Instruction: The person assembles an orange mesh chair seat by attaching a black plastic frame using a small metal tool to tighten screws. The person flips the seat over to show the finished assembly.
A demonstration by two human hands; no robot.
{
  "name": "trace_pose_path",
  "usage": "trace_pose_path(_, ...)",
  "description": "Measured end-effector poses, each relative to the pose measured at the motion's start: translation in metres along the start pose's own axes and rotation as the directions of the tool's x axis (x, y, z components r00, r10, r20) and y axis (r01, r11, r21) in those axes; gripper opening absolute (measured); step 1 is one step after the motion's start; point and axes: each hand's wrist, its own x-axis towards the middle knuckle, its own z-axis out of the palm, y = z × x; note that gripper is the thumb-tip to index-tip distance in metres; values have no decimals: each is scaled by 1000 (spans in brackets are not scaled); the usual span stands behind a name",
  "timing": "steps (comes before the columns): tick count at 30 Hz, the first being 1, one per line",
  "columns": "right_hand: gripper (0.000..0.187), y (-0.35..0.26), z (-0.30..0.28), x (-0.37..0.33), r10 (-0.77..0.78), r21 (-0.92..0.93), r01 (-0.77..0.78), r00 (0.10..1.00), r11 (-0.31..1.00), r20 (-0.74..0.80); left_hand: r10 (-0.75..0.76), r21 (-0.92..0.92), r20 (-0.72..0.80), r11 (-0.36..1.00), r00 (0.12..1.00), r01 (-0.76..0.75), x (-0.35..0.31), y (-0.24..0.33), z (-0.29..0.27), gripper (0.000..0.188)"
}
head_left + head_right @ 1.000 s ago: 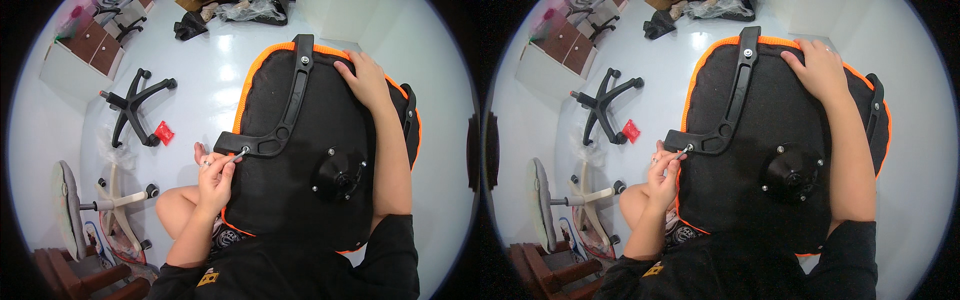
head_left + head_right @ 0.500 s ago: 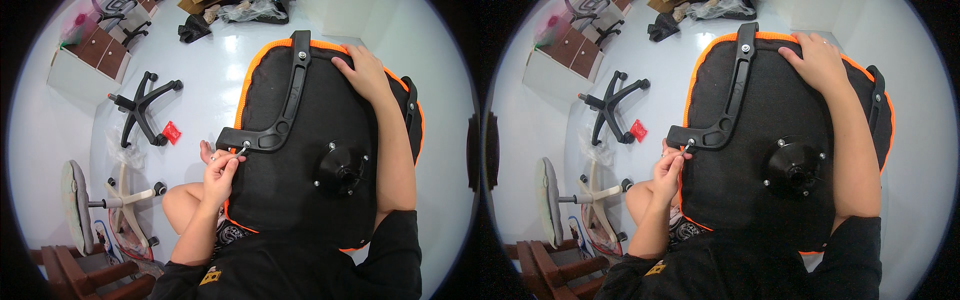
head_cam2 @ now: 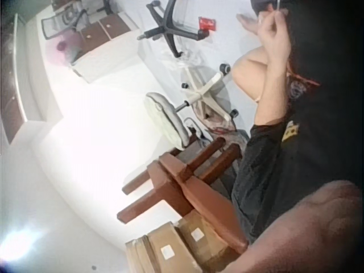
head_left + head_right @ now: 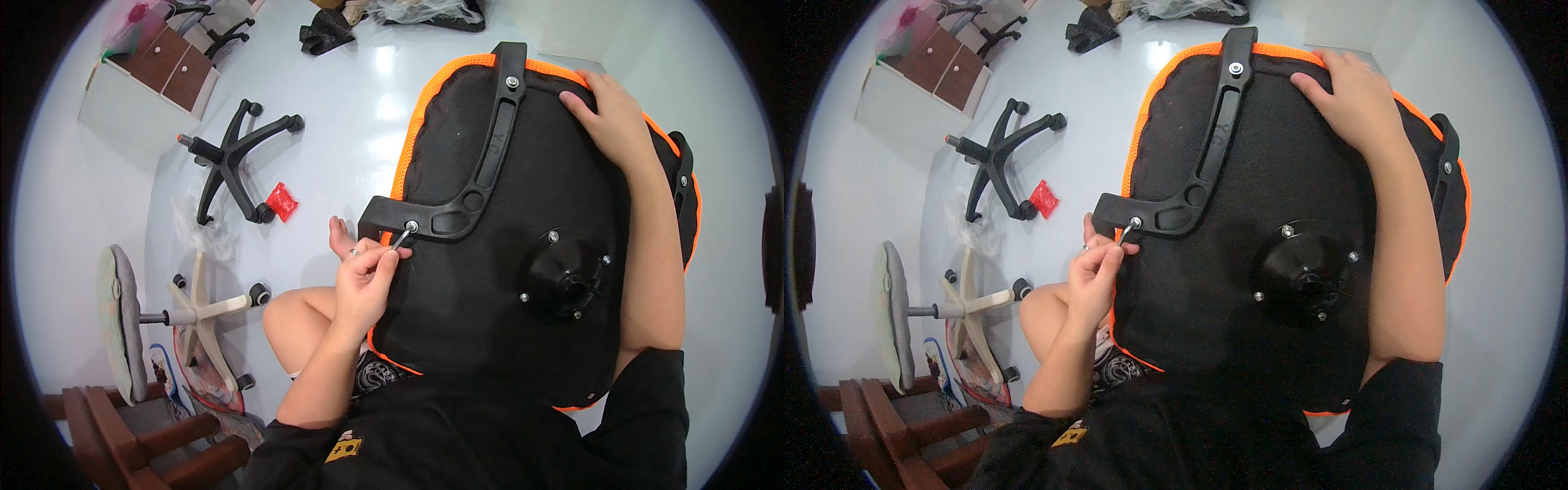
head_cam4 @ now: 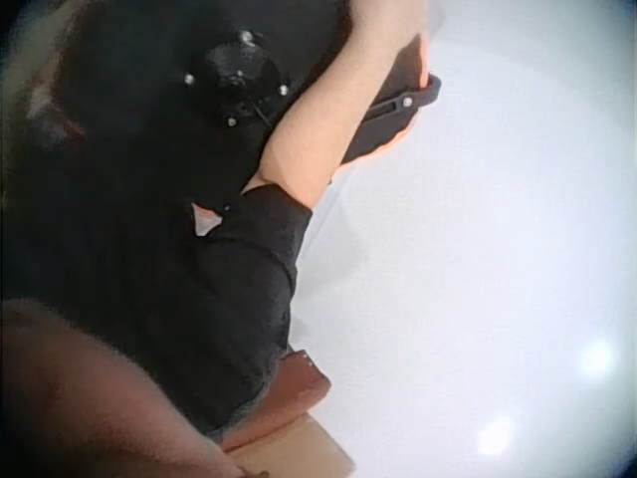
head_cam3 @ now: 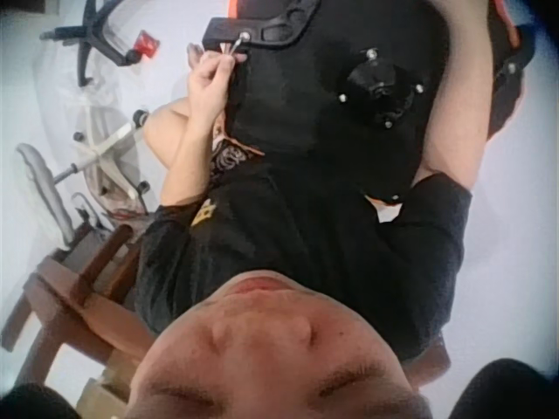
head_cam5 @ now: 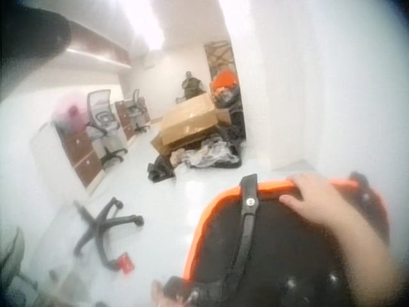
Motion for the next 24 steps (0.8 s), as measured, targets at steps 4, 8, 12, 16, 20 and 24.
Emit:
trace_pose_path(4,53,3,2,-1,-11,22,11,1000,1000,-21,70,114,-31,991,997,-66,3,-1,0,13)
trace_pose_path(8,53,2,0,0,1,16,-1,1000,1000,4,-3,162,-10,987,1000,5,4,4,-2,16)
trace_pose_path(12,54,4,2,1,12,3,-12,1000,1000,21,5,212,18,977,1000,-9,9,14,-2,19)
trace_pose_path(16,55,8,5,1,-11,-4,11,1000,1000,-4,-57,142,50,989,997,49,11,15,-1,23)
trace_pose_path(20,56,8,4,3,-23,14,23,1000,1000,-2,-204,101,82,975,975,196,7,15,-1,31)
trace_pose_path(24,56,6,3,2,-20,12,20,1000,1000,-12,-254,138,162,963,953,233,13,13,-9,34)
